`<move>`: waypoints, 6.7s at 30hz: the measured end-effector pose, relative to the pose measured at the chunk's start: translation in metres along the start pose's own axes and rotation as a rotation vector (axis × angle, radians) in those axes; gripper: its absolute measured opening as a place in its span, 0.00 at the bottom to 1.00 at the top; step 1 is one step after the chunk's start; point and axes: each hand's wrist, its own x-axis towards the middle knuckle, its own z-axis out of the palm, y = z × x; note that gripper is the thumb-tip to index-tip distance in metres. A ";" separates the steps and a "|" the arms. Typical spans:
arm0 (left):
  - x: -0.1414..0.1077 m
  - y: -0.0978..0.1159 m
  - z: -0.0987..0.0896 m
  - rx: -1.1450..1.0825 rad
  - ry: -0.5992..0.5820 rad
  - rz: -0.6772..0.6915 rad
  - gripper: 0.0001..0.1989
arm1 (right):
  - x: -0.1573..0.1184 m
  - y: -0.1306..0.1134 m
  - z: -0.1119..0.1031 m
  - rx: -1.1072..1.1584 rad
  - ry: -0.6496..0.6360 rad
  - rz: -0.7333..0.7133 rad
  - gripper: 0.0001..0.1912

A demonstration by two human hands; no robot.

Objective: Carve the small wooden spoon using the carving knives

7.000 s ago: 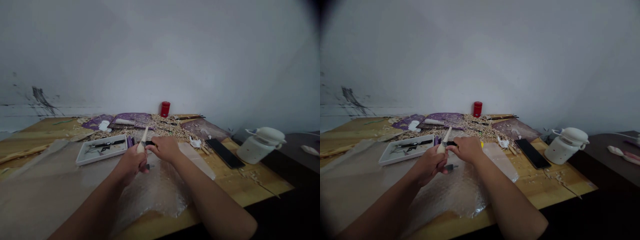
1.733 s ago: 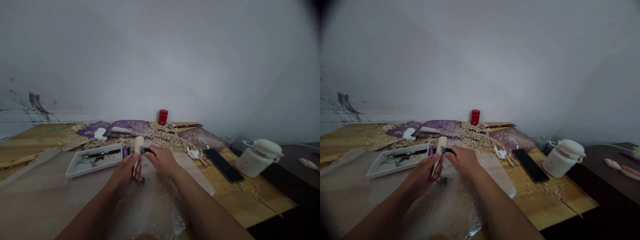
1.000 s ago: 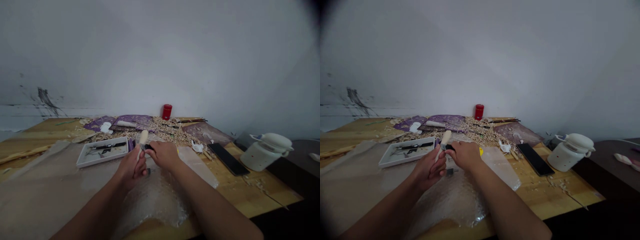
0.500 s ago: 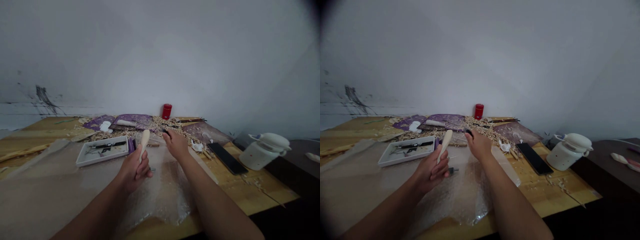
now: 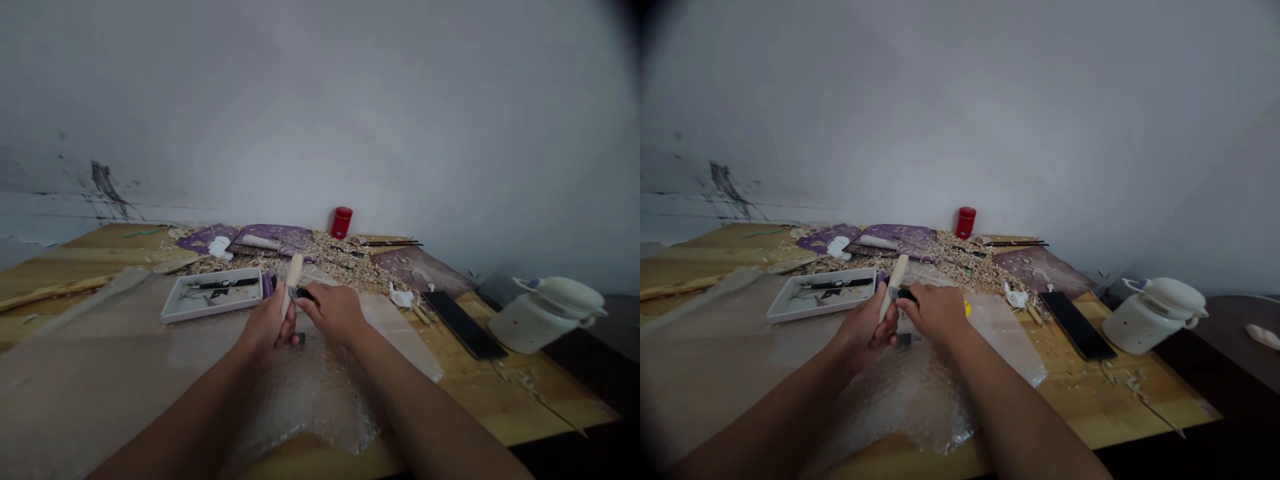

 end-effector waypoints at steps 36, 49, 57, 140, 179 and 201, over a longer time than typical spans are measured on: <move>-0.007 0.004 0.004 -0.159 -0.263 -0.094 0.25 | 0.009 0.043 0.005 0.338 0.231 0.343 0.22; -0.003 -0.003 0.002 0.058 -0.390 -0.104 0.20 | 0.009 0.033 0.006 0.798 0.158 0.033 0.19; 0.000 -0.003 0.005 0.199 -0.119 0.019 0.17 | 0.004 0.019 0.007 0.563 0.039 0.026 0.22; -0.008 0.022 0.004 -0.389 -0.022 -0.092 0.20 | -0.001 -0.020 0.006 -0.063 -0.023 0.047 0.27; -0.009 0.017 0.004 -0.067 0.054 -0.011 0.23 | -0.003 -0.008 -0.004 -0.091 0.085 -0.029 0.28; -0.006 0.013 0.001 -0.100 -0.007 0.070 0.22 | -0.003 -0.006 -0.003 0.089 0.013 -0.040 0.25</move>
